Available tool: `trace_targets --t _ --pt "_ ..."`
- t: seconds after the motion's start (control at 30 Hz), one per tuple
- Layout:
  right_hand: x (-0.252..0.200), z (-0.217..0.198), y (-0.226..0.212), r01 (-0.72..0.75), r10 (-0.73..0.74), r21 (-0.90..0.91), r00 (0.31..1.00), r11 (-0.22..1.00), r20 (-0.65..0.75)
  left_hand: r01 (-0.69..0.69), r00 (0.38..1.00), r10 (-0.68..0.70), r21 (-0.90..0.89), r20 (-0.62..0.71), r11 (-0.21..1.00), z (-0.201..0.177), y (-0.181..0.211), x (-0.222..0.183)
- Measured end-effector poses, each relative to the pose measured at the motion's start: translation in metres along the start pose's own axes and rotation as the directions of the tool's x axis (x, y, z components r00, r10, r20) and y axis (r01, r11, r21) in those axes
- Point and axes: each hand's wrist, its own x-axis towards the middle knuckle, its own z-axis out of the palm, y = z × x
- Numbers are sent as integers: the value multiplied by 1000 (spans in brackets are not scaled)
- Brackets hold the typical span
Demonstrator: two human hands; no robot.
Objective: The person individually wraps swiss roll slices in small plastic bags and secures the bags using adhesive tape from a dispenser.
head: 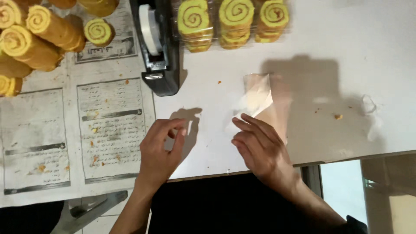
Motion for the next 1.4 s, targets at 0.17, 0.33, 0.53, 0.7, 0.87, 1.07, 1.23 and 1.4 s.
trace_targets --t 0.17,0.33,0.53,0.7,0.87,1.07,1.23,1.4 --pt "5 36 -23 165 -158 -27 973 986 168 -114 993 114 6 -21 994 -15 -18 -7" --pt "5 37 -38 219 -216 40 887 975 407 -390 909 328 243 258 888 -10 -39 -18" --pt "10 35 -32 119 -142 85 912 989 384 -478 863 374 310 339 822 -8 -37 -8" --pt "-1 42 -23 147 -116 -45 906 988 407 -489 849 380 274 367 828 -6 -35 -6" --pt "-9 44 -20 133 -82 -117 927 984 365 -454 882 397 234 253 860 -14 -31 -5" --pt "-7 45 -23 80 -37 -92 918 993 394 -400 910 293 432 293 808 -14 -32 -7" --pt "-3 44 -24 85 -52 -86 942 993 332 -384 921 303 443 245 810 -14 -30 -5" --pt "-7 49 -17 71 -41 -71 930 995 365 -376 923 302 404 238 834 -10 -38 -10"
